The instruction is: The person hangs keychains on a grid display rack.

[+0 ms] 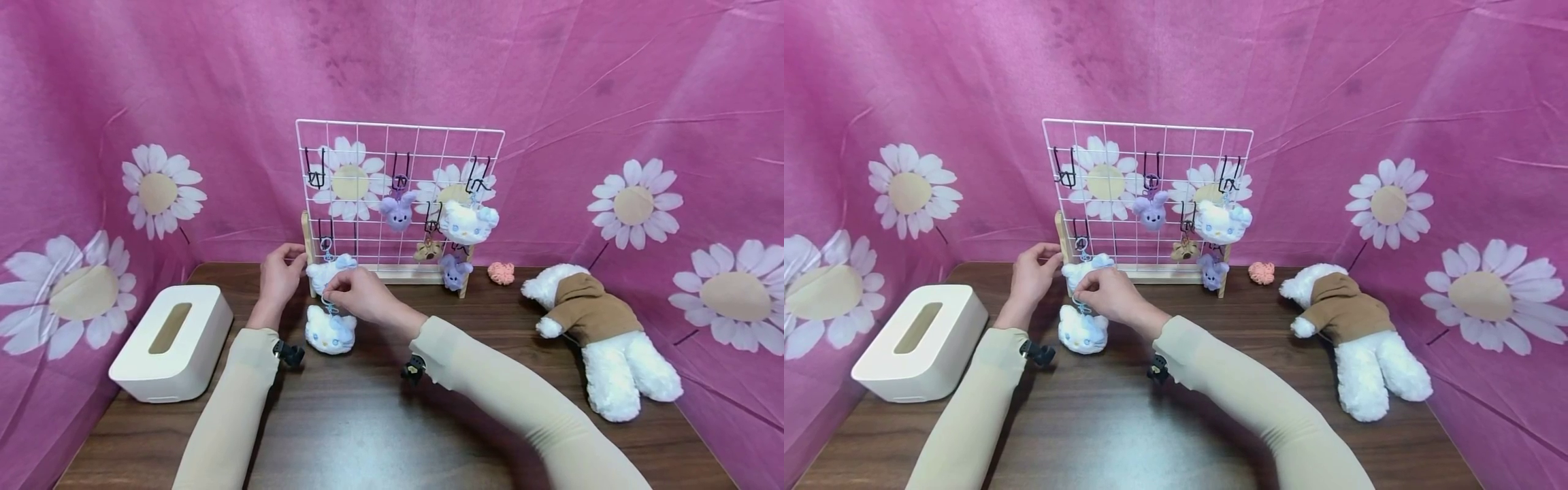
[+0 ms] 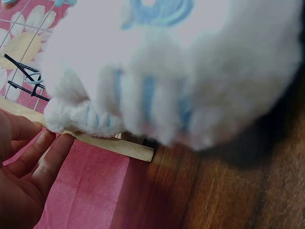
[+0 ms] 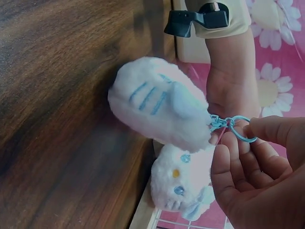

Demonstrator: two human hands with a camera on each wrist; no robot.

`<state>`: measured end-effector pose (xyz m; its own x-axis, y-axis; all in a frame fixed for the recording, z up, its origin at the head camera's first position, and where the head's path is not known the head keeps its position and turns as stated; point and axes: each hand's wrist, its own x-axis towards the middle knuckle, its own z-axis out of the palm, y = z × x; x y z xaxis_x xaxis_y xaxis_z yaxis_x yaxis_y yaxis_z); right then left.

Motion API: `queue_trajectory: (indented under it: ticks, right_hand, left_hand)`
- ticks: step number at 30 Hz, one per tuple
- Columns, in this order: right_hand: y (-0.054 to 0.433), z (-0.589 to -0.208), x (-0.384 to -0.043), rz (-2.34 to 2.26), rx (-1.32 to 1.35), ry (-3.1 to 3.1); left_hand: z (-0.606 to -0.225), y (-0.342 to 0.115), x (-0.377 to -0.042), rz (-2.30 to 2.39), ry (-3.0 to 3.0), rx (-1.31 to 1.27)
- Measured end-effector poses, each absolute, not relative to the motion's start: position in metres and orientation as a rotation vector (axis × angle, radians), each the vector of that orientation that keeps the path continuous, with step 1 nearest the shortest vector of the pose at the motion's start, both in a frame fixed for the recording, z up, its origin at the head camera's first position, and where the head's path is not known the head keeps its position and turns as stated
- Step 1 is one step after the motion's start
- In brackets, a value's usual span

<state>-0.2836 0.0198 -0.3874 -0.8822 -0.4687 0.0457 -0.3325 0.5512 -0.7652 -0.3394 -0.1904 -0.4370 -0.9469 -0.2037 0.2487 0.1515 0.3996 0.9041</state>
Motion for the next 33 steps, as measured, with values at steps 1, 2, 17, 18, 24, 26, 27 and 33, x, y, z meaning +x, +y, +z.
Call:
queue_trajectory:
  ticks: [1,2,17,18,24,26,27,33]
  right_hand:
    - [0.02,-0.387,-0.284,-1.24,-0.688,2.621]
    - [0.019,-0.386,-0.284,-1.239,-0.691,2.625]
    - [0.018,-0.371,-0.287,-1.2,-0.725,2.701]
    - [0.018,-0.369,-0.287,-1.207,-0.722,2.7]
    - [0.019,-0.358,-0.291,-1.264,-0.729,2.699]
    - [0.02,-0.354,-0.292,-1.283,-0.733,2.7]
    - [0.02,-0.352,-0.293,-1.291,-0.735,2.7]
    - [0.022,-0.338,-0.295,-1.305,-0.777,2.718]
  left_hand:
    - [-0.437,-0.19,-0.339,-1.561,-2.344,0.044]
    - [-0.437,-0.191,-0.34,-1.56,-2.344,0.044]
    - [-0.437,-0.191,-0.338,-1.566,-2.349,0.035]
    - [-0.437,-0.191,-0.338,-1.563,-2.351,0.034]
    - [-0.437,-0.191,-0.339,-1.556,-2.345,0.029]
    - [-0.437,-0.191,-0.339,-1.549,-2.342,0.029]
    - [-0.437,-0.191,-0.338,-1.549,-2.339,0.029]
    - [-0.438,-0.191,-0.338,-1.518,-2.345,0.033]
